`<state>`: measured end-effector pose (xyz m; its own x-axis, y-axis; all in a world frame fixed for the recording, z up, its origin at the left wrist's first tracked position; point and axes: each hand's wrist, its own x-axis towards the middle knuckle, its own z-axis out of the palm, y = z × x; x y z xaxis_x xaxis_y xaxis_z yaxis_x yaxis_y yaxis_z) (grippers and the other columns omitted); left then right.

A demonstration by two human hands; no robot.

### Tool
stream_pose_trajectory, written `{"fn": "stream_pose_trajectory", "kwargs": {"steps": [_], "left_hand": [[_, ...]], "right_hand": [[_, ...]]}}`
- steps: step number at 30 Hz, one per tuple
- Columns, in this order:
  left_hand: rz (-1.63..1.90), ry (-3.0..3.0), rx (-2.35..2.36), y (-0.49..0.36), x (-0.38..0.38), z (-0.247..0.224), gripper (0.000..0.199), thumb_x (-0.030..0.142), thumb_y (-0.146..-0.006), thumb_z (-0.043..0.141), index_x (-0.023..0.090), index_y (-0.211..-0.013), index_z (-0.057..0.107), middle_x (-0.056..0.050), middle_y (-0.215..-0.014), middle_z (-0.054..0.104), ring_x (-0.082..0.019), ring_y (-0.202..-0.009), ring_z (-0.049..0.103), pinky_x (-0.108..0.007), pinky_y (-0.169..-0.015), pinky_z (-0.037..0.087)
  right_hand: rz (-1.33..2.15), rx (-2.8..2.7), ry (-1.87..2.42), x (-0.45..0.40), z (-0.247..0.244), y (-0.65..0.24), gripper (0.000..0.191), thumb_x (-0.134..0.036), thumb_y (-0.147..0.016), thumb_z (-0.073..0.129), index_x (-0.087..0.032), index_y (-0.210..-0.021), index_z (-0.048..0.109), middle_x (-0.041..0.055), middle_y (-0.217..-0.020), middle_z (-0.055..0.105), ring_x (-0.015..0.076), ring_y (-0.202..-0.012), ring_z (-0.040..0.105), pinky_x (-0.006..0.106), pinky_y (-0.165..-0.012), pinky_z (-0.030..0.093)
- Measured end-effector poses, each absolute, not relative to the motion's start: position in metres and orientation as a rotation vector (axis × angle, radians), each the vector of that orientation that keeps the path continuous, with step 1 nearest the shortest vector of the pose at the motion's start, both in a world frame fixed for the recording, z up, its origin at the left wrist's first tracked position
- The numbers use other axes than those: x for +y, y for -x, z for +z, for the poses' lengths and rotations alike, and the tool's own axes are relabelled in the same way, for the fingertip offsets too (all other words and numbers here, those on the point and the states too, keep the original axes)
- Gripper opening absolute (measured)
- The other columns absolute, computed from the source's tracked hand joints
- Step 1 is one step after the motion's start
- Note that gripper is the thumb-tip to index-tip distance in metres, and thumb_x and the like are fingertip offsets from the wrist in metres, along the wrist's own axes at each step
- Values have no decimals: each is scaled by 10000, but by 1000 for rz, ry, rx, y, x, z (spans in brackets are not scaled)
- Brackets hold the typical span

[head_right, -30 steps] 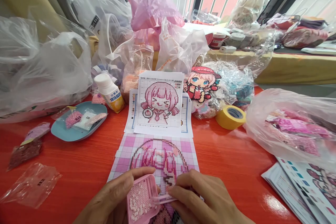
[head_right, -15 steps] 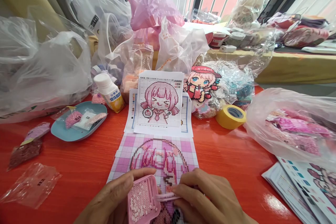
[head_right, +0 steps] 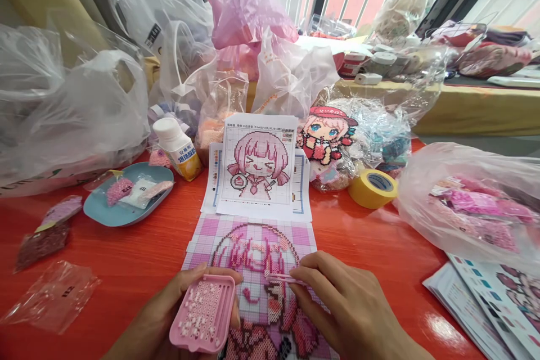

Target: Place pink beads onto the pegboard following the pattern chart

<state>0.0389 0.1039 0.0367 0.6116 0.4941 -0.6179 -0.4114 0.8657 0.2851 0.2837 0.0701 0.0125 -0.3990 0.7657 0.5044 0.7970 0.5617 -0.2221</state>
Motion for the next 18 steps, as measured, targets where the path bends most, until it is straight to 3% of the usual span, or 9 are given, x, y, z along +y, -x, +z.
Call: {"fn": "stream_pose_trajectory", "kwargs": {"steps": [7,13,18], "left_hand": [[529,-141,726,-40,102,36,234,340,-820,648,135,-897,730,-60,-571,744,-132,-369,630,-184,-377,468],[542,-214,589,-42,105,23,275,379,-828,655,127,-915,721,-107,-702,775,-158,-520,687,-193,-444,488],[541,-202,597,-41,102,25,308,423,-822,671,135,-908,734,-93,-679,762,-151,-514,679,-200,-457,509]], "right_hand": [[-73,-2271,1255,69,9,-285,113,-209,-980,474,-197,-999,585,30,-838,647,111,-654,635,199,-525,463],[-89,-2308,1226,71,6,-289,101,-226,-973,490,-198,-992,585,22,-830,642,103,-633,626,193,-514,456],[-100,-2314,1228,72,5,-289,101,-221,-971,490,-193,-981,587,21,-826,636,100,-626,615,195,-510,454]]}}
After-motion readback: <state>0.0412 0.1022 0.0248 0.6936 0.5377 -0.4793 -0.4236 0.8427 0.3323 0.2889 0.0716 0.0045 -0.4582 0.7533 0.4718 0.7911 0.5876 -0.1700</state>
